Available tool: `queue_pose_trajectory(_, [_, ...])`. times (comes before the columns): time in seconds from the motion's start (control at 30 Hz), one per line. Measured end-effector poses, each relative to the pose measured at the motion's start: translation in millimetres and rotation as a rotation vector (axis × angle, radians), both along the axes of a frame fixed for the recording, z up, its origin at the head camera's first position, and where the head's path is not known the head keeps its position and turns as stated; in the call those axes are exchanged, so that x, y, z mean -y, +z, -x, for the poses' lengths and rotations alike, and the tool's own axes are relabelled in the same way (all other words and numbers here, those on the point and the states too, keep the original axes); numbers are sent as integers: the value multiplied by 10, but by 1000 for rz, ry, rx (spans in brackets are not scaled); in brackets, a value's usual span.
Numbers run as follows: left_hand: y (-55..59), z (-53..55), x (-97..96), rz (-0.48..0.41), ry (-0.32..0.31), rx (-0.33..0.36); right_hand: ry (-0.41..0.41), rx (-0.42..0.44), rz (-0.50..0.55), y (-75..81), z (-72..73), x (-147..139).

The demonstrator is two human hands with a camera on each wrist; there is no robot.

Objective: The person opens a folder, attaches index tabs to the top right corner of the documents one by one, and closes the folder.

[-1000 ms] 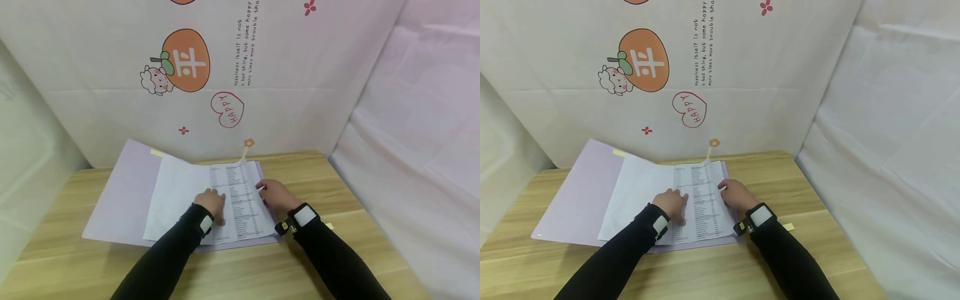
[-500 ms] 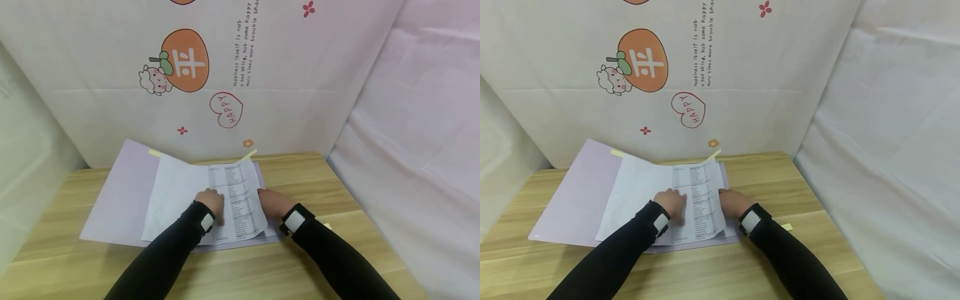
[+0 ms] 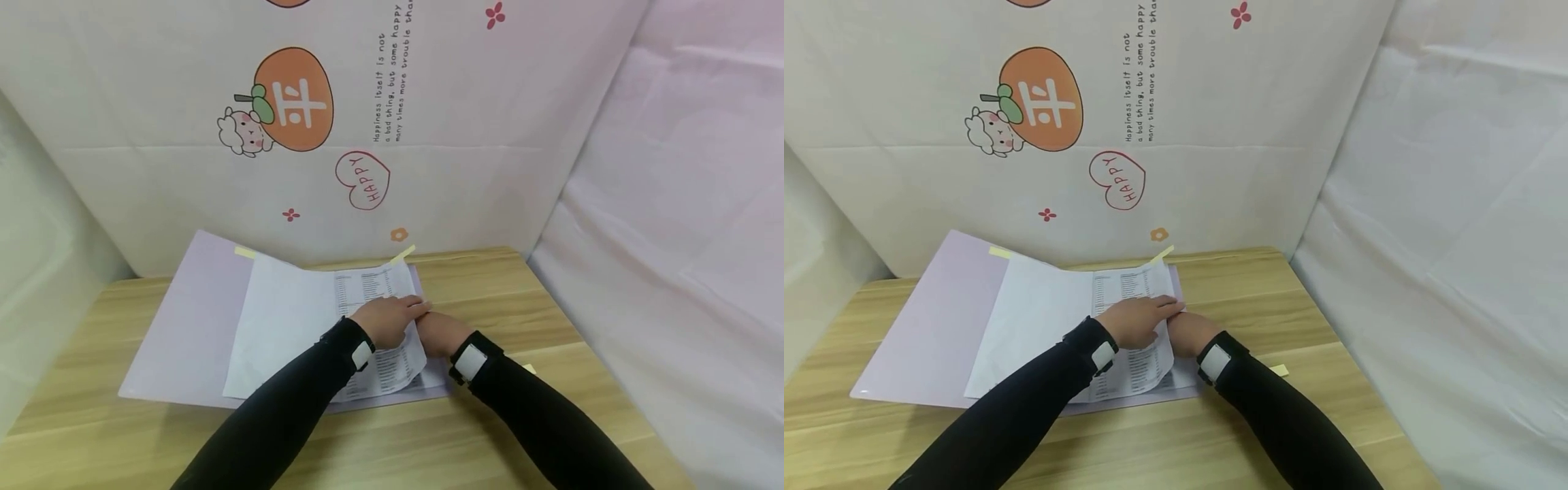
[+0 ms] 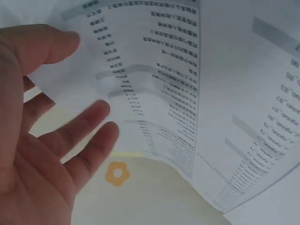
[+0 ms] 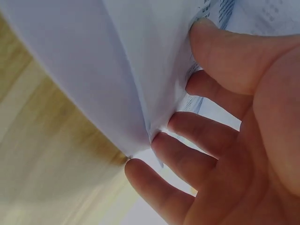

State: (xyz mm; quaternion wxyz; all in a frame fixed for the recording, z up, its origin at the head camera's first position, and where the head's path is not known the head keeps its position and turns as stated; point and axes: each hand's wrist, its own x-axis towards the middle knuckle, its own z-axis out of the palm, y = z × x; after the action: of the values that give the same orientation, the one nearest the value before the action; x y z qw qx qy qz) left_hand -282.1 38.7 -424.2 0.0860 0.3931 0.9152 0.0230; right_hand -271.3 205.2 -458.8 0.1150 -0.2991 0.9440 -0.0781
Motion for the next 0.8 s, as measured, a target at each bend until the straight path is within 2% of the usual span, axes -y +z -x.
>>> queue_pose_trajectory(0.17, [-24,31,86,-9,-34,-60,4,-18,-126,51,-10,75])
queue_pose_trajectory(0.3, [-24,47,214,-18,-66,-82,-2,0,-195,86,-4,123])
queue_pose_trajectory(0.43, [-4,2,387,9,-52,-86,-41,44,-221,65,12,142])
queue_pose_trajectory(0.57, [18,-56,579,65,-67,-136,-63,68,-245,28,30,146])
queue_pose_trajectory(0.8, [28,-113,849,115,-112,-192,-45,29,-268,33,19,162])
